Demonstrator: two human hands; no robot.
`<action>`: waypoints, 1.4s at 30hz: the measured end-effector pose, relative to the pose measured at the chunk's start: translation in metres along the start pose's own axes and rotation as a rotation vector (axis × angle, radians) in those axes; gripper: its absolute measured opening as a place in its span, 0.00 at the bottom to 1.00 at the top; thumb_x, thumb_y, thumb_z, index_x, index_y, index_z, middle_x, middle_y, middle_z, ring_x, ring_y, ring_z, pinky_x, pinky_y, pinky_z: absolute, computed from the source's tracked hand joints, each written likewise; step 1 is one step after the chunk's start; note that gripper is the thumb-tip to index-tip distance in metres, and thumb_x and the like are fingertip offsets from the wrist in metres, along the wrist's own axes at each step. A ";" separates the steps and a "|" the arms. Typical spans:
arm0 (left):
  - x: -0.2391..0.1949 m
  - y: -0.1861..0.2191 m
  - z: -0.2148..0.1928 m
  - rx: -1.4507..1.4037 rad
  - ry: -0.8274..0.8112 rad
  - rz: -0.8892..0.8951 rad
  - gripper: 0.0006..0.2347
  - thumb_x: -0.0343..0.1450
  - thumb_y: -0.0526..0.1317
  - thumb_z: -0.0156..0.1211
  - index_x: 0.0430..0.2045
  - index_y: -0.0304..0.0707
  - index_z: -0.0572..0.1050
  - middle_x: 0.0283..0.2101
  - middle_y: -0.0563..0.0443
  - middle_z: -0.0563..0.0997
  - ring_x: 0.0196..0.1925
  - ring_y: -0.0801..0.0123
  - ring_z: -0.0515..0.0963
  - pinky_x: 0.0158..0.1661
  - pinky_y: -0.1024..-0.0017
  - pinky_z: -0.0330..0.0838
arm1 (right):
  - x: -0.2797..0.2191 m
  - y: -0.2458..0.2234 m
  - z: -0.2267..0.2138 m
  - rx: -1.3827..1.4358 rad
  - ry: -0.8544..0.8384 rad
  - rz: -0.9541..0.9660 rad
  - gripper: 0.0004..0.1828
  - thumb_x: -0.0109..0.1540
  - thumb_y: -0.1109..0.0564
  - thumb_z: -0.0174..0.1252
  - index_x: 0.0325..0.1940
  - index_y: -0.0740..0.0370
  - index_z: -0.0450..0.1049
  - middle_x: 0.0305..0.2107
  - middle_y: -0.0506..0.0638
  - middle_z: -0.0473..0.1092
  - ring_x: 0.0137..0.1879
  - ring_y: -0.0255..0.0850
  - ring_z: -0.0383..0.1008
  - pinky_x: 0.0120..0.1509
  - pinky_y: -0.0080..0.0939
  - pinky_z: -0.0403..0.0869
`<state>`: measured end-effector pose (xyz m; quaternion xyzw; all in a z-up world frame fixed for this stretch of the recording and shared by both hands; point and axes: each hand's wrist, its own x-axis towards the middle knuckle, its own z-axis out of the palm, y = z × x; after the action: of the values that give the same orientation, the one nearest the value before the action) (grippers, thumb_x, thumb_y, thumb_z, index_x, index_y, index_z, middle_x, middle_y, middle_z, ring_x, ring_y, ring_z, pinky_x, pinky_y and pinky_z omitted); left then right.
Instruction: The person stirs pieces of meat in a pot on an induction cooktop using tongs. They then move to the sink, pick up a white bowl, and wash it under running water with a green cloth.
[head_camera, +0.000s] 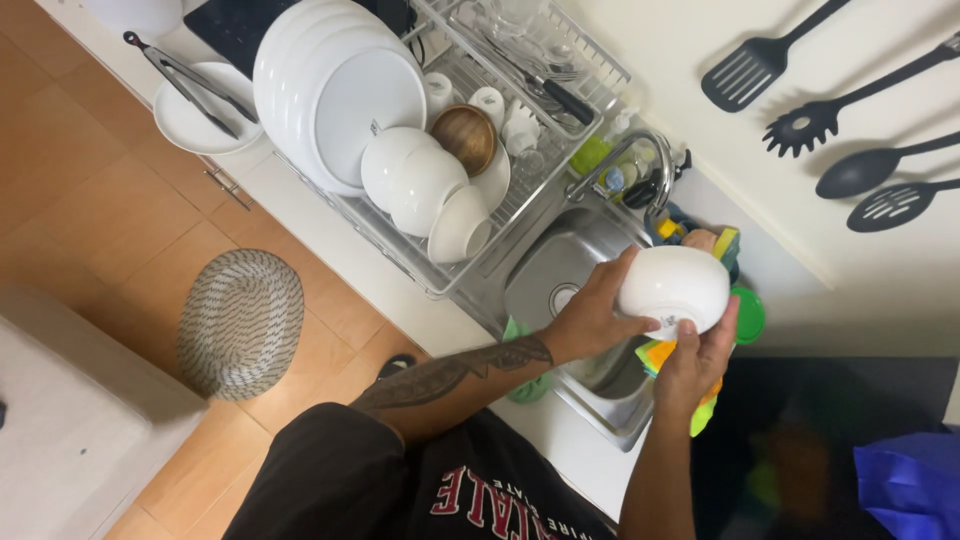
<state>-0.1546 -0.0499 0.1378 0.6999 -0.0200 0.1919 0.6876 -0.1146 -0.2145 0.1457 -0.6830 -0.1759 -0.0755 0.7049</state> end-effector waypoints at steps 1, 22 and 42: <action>-0.004 -0.014 0.001 0.002 0.004 0.003 0.46 0.65 0.50 0.72 0.75 0.30 0.50 0.68 0.26 0.65 0.71 0.37 0.67 0.68 0.56 0.64 | -0.005 0.021 -0.005 0.003 -0.004 -0.003 0.38 0.69 0.64 0.55 0.81 0.68 0.49 0.72 0.58 0.59 0.73 0.43 0.64 0.79 0.42 0.63; -0.017 -0.046 -0.001 0.068 -0.037 -0.291 0.45 0.63 0.50 0.73 0.73 0.33 0.51 0.57 0.25 0.69 0.62 0.37 0.70 0.60 0.53 0.68 | -0.020 0.044 0.017 -0.157 0.219 0.164 0.31 0.74 0.52 0.50 0.79 0.66 0.54 0.68 0.60 0.61 0.68 0.47 0.66 0.73 0.46 0.67; -0.018 -0.075 -0.029 0.098 -0.158 -0.526 0.48 0.65 0.60 0.64 0.75 0.31 0.46 0.61 0.19 0.67 0.64 0.36 0.68 0.63 0.57 0.65 | -0.021 0.079 0.038 -0.168 0.272 0.566 0.34 0.69 0.47 0.55 0.74 0.64 0.56 0.62 0.59 0.65 0.64 0.44 0.68 0.68 0.41 0.67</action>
<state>-0.1569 -0.0219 0.0603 0.7264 0.1181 -0.0475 0.6754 -0.1118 -0.1755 0.0649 -0.7442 0.1234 0.0188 0.6562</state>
